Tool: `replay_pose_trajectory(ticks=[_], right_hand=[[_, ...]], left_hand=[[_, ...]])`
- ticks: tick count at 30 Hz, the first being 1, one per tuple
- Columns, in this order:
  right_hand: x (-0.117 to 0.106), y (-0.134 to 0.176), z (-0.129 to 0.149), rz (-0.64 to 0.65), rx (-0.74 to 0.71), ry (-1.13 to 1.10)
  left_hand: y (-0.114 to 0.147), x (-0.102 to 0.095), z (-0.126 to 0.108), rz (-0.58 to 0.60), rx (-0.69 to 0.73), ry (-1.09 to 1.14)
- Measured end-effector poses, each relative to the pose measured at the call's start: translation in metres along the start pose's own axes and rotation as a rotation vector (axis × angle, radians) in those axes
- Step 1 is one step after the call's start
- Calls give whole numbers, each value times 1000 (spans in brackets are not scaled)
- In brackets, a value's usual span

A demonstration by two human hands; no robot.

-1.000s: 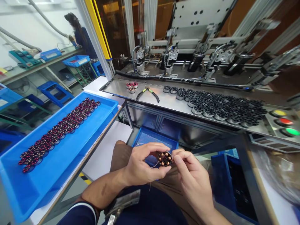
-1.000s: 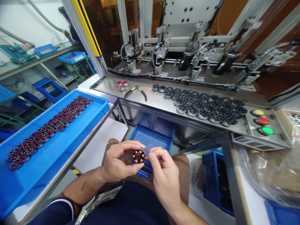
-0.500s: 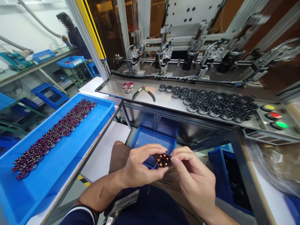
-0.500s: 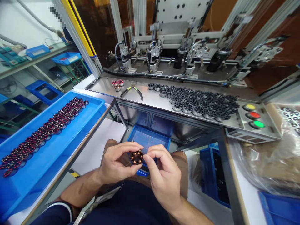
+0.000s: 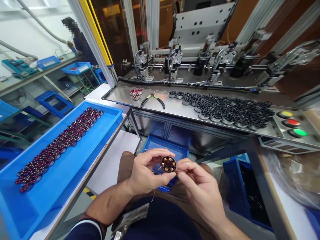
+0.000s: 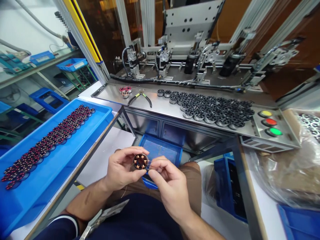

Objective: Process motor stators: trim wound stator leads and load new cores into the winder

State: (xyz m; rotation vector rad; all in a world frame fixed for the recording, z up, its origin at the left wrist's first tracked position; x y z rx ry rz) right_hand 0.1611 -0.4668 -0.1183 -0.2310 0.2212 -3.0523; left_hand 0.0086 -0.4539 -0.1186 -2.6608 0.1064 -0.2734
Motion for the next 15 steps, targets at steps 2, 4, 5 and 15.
replay_pose_trajectory(ticks=[2, 4, 5, 15], right_hand=[[0, 0, 4, -4, -37, 59], [-1, 0, 8, -28, -58, 112], [-2, 0, 10, -39, -56, 127], [-7, 3, 20, -30, -160, 219]], left_hand=[[0, 0, -1, 11, 11, -5], [0, 0, 0, 18, 25, -36], [0, -1, 0, 20, 39, -62], [-2, 4, -5, 55, 140, -187]])
Point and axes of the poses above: each hand's wrist, its own y-axis away from the middle knuckle, its own x-axis out of the palm, z = x × y, the point moved 1 cm from there along -y, towards the middle knuckle, and after that the axes turned 4 degrees about y, right-handed, at the moved point
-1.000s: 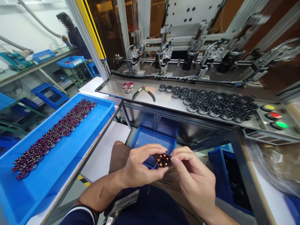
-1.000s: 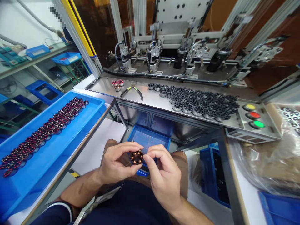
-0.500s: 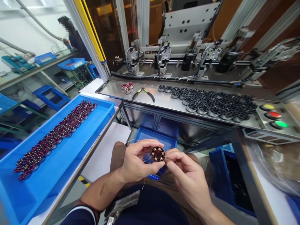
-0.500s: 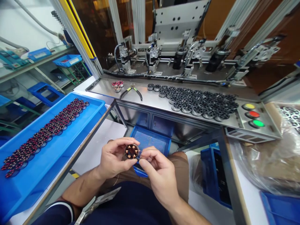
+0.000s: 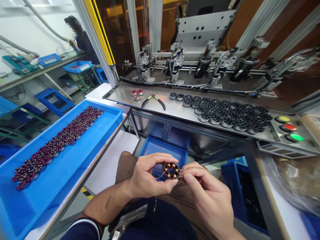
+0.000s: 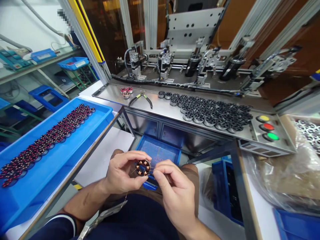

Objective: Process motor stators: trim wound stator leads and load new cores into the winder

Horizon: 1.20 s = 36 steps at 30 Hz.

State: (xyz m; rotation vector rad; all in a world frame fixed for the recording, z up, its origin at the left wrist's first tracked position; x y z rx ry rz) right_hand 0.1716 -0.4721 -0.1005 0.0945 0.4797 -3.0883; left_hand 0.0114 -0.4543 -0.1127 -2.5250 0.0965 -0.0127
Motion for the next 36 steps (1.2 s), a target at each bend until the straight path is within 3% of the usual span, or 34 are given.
replay_pose_trajectory(ticks=[8, 12, 17, 21, 24, 26, 30, 36], right_hand=[[-14, -6, 3, 75, -323, 173], [-10, -10, 8, 100, -442, 203], [-4, -3, 10, 3, -379, 238], [1, 5, 8, 3, -427, 227], [0, 7, 3, 27, -458, 210], [-4, 5, 0, 59, -464, 200], [-19, -8, -3, 122, -501, 209], [-29, -30, 7, 369, -594, 212]], left_hand=[[0, 1, -3, 58, -341, 349], [1, -1, -3, 96, -394, 371], [-1, 0, -4, 52, -257, 242], [-4, 5, -7, -27, -11, 48], [-4, 8, -10, -57, 53, 25], [-4, 7, -11, -47, -20, 101], [-2, 2, -12, 32, -367, 329], [0, 1, -12, 170, -705, 486]])
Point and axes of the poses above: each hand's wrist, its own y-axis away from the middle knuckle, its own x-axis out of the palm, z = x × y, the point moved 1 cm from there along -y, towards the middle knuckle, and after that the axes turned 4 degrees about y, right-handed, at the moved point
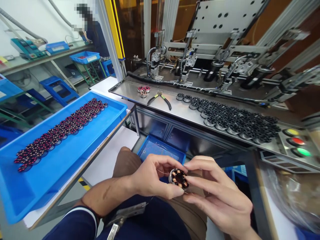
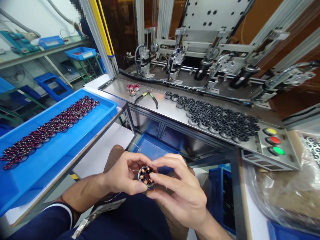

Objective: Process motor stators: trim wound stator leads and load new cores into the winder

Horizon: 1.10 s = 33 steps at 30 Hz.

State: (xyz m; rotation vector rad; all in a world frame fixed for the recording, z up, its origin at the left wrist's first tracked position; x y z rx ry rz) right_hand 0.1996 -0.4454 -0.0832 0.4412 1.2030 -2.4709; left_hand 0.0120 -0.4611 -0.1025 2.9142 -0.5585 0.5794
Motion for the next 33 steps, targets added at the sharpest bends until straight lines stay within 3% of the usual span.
replay_pose_trajectory(ticks=[5, 11, 16, 20, 25, 29, 33], right_hand=[[3, -8, 5, 25, -56, 57], [11, 4, 17, -169, -137, 395], [20, 20, 22, -307, -112, 563], [32, 22, 24, -406, -57, 563], [49, 15, 23, -505, 55, 378], [55, 12, 21, -565, 184, 254], [48, 13, 18, -493, 144, 249]], left_hand=[[-2, 0, 3, 66, -67, 123], [-6, 0, 3, 54, -71, 212], [-7, 8, 6, 45, 290, 178], [-9, 12, 11, -6, 583, 94], [-9, 14, 14, -58, 738, 0], [-5, 15, 16, -82, 676, 33], [-5, 7, 12, 19, 373, 126]])
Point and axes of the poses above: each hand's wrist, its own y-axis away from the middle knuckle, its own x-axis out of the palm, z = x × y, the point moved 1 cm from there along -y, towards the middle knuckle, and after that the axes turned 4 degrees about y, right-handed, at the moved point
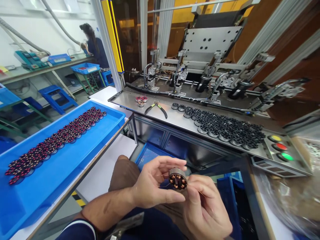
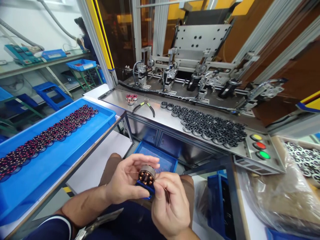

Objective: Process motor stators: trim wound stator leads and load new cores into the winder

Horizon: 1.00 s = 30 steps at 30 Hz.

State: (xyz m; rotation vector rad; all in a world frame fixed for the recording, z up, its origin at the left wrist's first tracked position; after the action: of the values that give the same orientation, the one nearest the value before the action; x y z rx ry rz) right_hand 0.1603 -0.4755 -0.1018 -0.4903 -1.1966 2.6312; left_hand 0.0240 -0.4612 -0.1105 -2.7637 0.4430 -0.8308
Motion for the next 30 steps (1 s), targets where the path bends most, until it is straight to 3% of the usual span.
replay_pose_trajectory(ticks=[3, 7, 12, 21, 26, 30], right_hand=[[-6, -6, -4, 54, -38, 29], [-11, -12, -7, 89, -79, 69], [-17, -16, -6, 143, -95, 134], [-19, -17, -5, 106, -19, 159], [-21, -20, -3, 141, 11, 80], [-25, -21, -3, 179, -82, 79]], left_hand=[[-5, -9, -6, 83, -200, -50], [-7, -17, -8, 149, -303, -88], [-5, -17, -1, 113, -325, -88], [-6, -16, -2, 150, -142, 158], [-5, -15, -3, 67, -128, 213], [-6, -14, 0, -55, -173, 286]])
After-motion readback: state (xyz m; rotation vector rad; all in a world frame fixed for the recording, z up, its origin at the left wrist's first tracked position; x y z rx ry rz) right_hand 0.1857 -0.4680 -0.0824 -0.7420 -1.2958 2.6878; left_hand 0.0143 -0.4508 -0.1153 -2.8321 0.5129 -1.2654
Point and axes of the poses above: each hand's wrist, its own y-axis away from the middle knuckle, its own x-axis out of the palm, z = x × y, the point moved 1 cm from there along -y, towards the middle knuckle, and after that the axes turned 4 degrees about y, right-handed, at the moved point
